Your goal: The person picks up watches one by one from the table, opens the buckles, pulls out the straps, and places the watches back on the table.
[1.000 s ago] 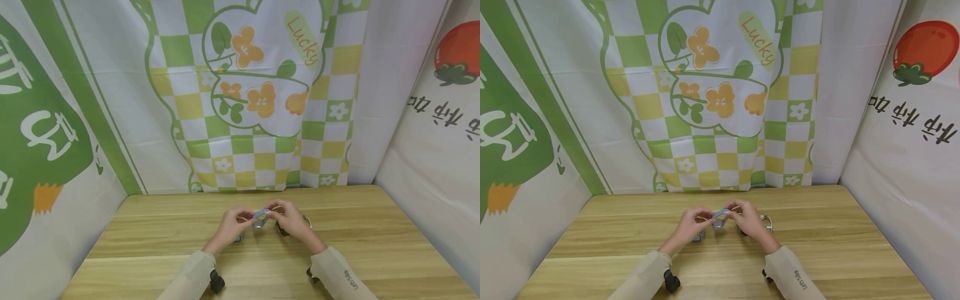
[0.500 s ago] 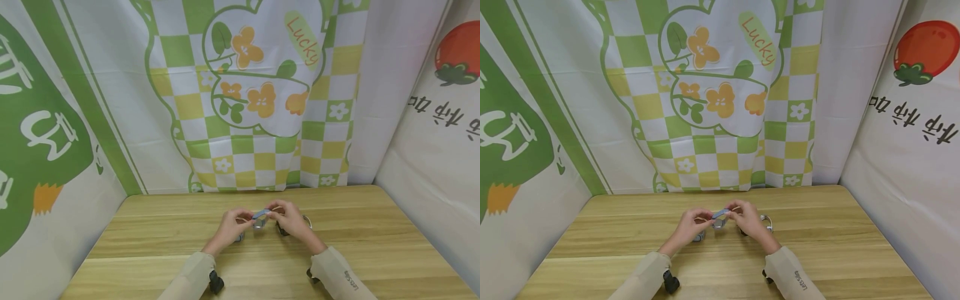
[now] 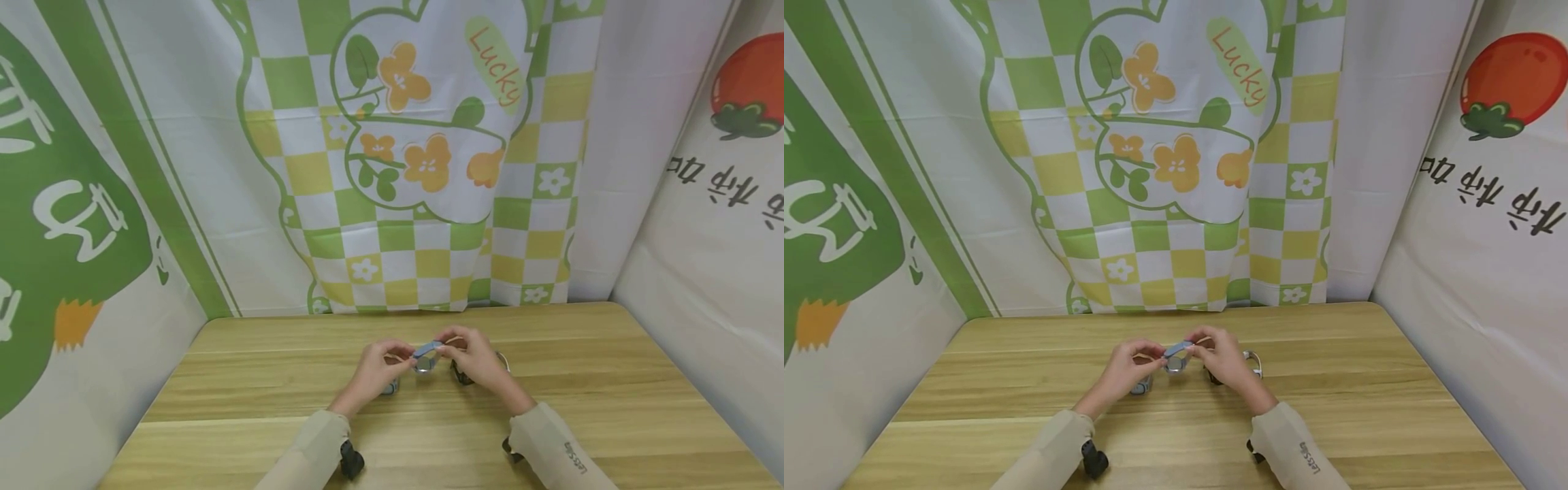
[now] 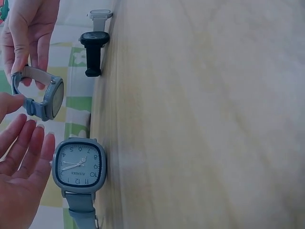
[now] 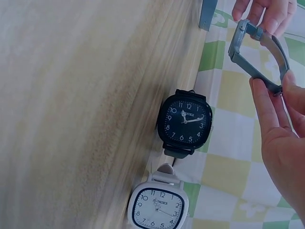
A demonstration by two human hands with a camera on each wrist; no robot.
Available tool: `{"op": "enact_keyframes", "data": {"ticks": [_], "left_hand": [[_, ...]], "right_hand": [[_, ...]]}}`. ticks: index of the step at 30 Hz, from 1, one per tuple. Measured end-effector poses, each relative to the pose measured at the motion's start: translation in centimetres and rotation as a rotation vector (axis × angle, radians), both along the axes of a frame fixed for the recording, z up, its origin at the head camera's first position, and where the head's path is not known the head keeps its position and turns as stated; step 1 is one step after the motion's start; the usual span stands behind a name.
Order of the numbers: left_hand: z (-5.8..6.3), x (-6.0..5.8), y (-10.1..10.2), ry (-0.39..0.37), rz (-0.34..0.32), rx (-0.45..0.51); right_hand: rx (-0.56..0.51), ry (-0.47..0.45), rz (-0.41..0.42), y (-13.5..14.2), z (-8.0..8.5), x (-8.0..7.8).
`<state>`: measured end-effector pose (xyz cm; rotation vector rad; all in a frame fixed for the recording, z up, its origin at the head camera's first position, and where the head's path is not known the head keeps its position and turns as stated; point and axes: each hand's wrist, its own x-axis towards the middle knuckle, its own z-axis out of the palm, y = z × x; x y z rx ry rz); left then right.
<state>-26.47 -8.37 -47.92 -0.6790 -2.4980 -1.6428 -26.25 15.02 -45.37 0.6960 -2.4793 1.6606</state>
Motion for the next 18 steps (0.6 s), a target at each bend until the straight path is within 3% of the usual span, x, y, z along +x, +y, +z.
{"op": "enact_keyframes", "data": {"ticks": [18], "left_hand": [[1.3, 0.0, 1.3, -0.007, -0.033, 0.027]], "right_hand": [[0.021, 0.047, 0.012, -0.4, -0.5, -0.1]]}}
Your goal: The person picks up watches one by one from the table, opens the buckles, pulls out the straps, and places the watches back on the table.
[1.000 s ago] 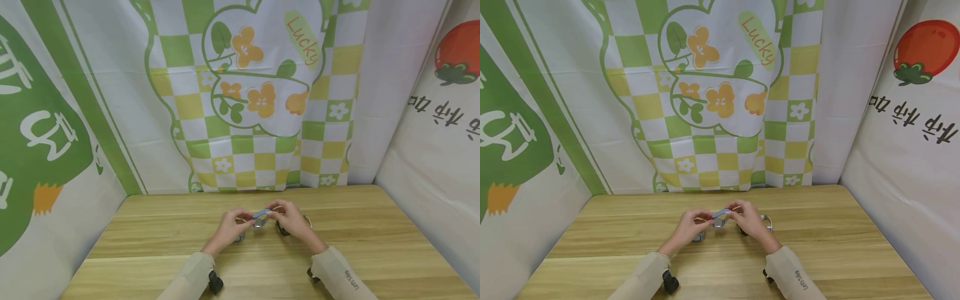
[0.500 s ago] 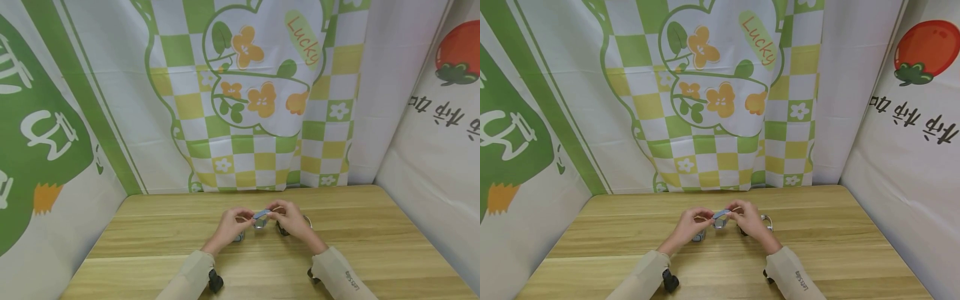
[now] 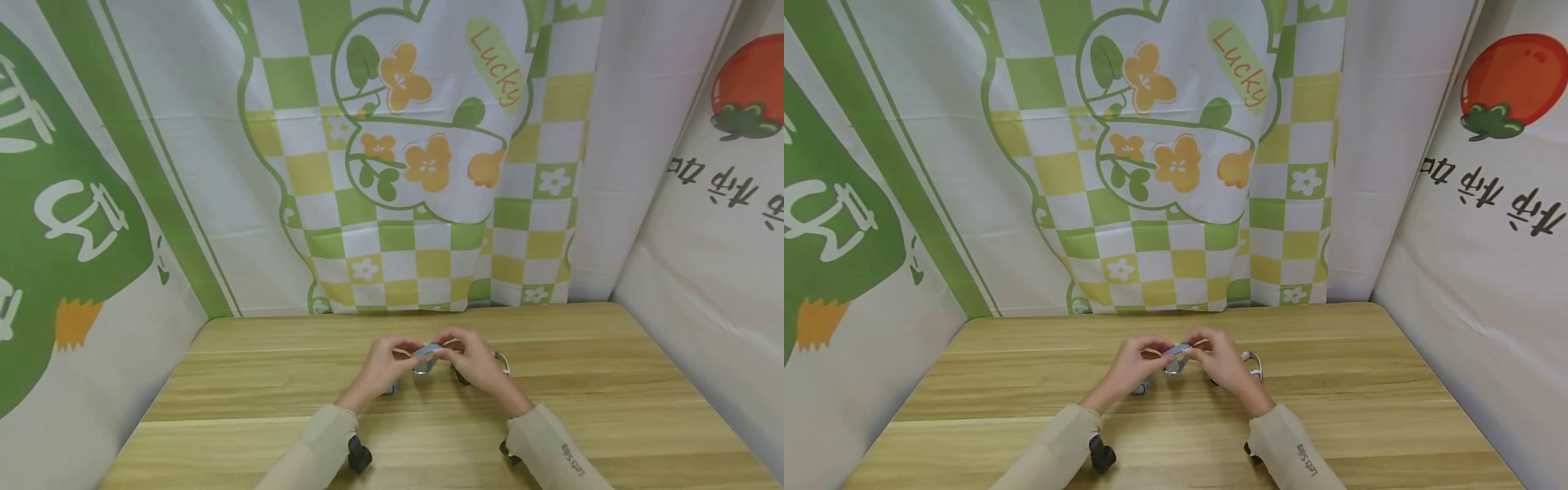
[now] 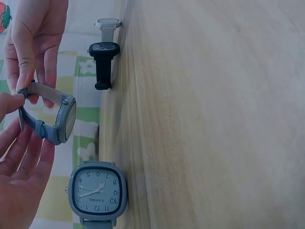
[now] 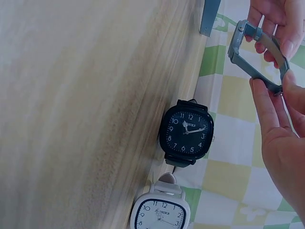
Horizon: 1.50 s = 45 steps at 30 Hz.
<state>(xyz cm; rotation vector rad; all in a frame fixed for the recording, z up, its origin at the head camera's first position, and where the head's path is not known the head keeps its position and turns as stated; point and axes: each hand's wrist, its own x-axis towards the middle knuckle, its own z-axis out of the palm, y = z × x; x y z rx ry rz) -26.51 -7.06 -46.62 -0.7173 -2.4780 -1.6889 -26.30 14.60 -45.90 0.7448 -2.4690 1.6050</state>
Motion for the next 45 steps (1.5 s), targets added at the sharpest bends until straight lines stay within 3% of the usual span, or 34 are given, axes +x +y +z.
{"op": "enact_keyframes", "data": {"ticks": [24, 32, 37, 45], "left_hand": [[-0.37, 0.02, 0.31, 0.079, -0.02, -0.014], [-0.55, 0.0, 0.28, 0.069, -0.025, 0.013], [-0.47, -0.01, 0.22, 0.063, -0.027, -0.016], [-0.56, 0.01, -0.01, 0.071, -0.03, -0.019]], "right_hand": [[-0.007, -0.042, -0.028, 0.1, 0.52, 0.39], [-0.017, -0.098, -0.03, 0.26, 0.62, 0.36], [-0.022, -0.119, -0.03, 0.4, 0.73, 0.43], [-0.027, -0.091, -0.015, 0.33, 0.61, 0.62]]}}
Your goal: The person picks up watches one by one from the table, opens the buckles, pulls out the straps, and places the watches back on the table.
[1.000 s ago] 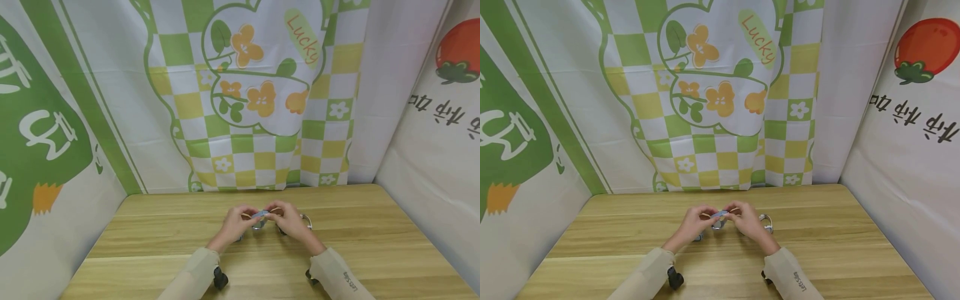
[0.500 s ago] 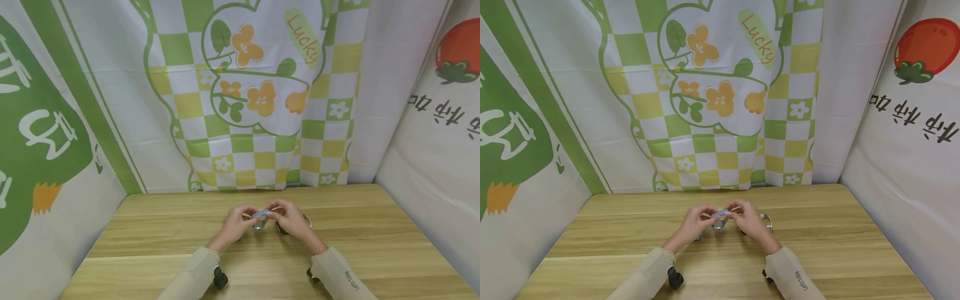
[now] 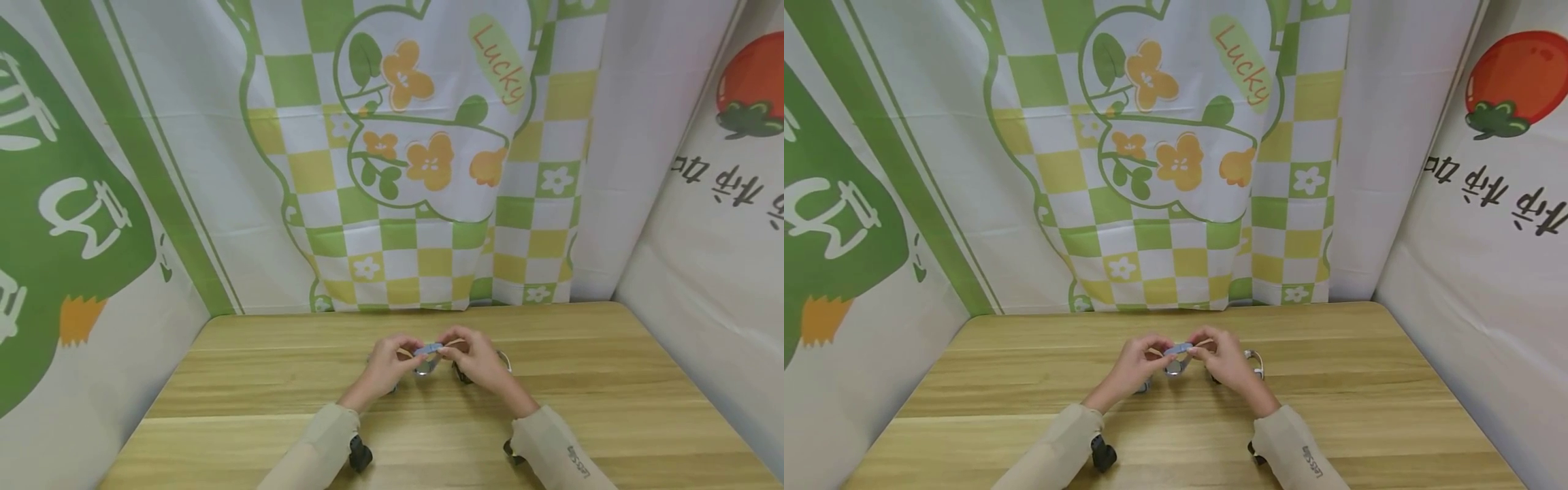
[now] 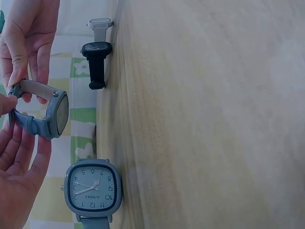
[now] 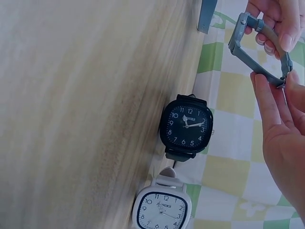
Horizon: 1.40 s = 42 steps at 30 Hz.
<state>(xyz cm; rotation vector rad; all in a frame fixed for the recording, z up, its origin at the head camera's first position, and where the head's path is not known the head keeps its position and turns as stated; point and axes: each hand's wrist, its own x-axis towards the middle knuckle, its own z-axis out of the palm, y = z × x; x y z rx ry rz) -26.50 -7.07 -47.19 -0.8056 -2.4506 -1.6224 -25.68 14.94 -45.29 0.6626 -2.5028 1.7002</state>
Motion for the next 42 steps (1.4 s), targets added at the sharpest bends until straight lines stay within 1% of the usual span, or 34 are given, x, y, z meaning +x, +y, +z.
{"op": "enact_keyframes", "data": {"ticks": [7, 13, 20, 25, 28, 34, 42], "left_hand": [[0.4, 0.1, -0.1, 0.003, -0.001, 0.034], [0.8, 0.1, -0.3, -0.006, -0.028, 0.028], [0.5, -0.2, -0.3, -0.001, -0.033, 0.0], [0.7, -0.3, -0.1, -0.032, -0.027, -0.006], [0.9, -0.3, -0.1, -0.036, -0.031, -0.007], [1.1, -0.2, 0.0, -0.017, -0.042, -0.021], [1.1, -0.1, 0.0, 0.011, -0.036, -0.034]], "right_hand": [[-0.038, -0.012, -0.001, -0.2, 0.2, -0.1], [-0.087, -0.009, 0.016, -0.4, 0.2, -0.3], [-0.119, -0.012, 0.031, -0.2, -0.2, -0.6], [-0.09, -0.019, -0.001, -0.1, -0.4, -0.5], [-0.066, -0.017, 0.002, 0.1, -0.3, -0.3], [-0.033, 0.014, 0.041, 0.2, -0.3, -0.3], [-0.025, 0.032, 0.04, 0.0, -0.2, -0.3]]}}
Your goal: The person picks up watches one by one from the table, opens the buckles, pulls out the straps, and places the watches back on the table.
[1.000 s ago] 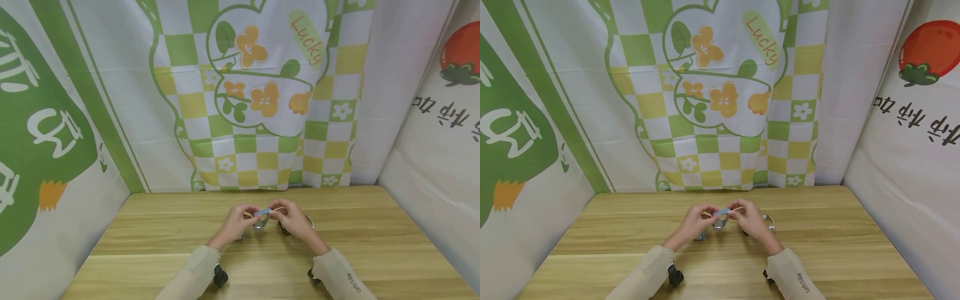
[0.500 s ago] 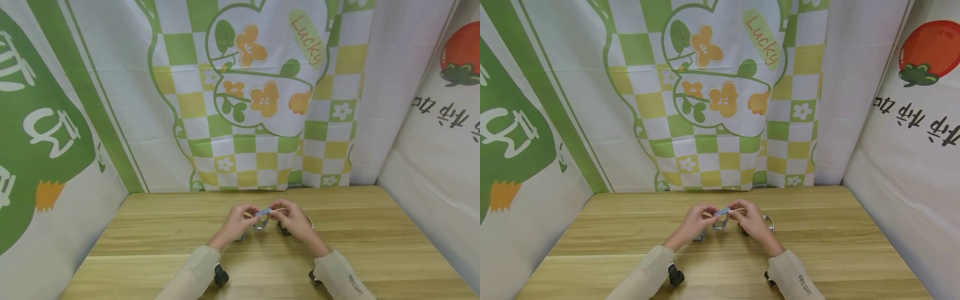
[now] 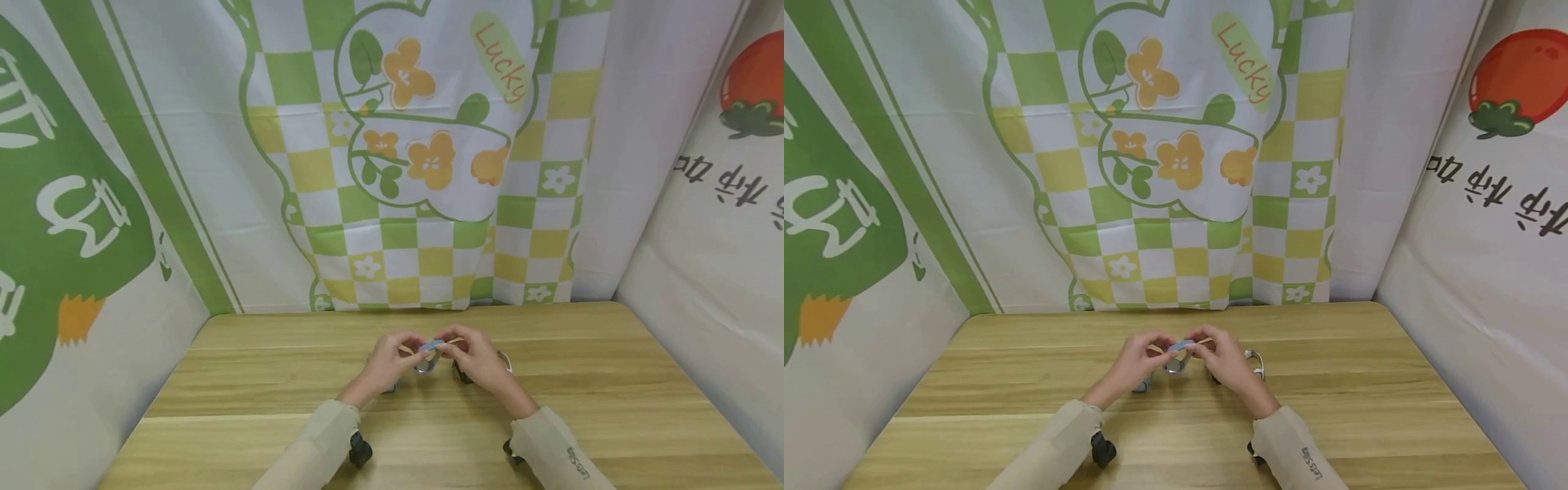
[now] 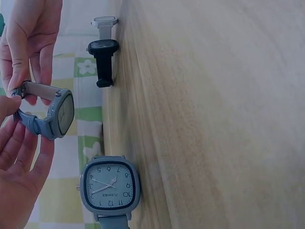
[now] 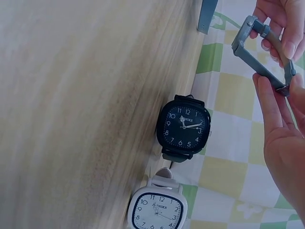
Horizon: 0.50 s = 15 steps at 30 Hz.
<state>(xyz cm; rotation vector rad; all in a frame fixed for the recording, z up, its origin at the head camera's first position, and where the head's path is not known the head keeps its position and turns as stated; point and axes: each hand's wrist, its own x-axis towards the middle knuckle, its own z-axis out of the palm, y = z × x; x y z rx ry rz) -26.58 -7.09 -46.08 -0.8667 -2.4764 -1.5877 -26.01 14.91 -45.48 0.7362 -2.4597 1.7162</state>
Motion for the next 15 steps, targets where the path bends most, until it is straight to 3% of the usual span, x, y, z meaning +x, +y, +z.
{"op": "enact_keyframes", "data": {"ticks": [15], "left_hand": [[0.16, -0.14, -0.21, 0.006, -0.015, -0.007]], "right_hand": [[0.007, -0.009, -0.016, 0.5, 0.06, -0.22]]}}
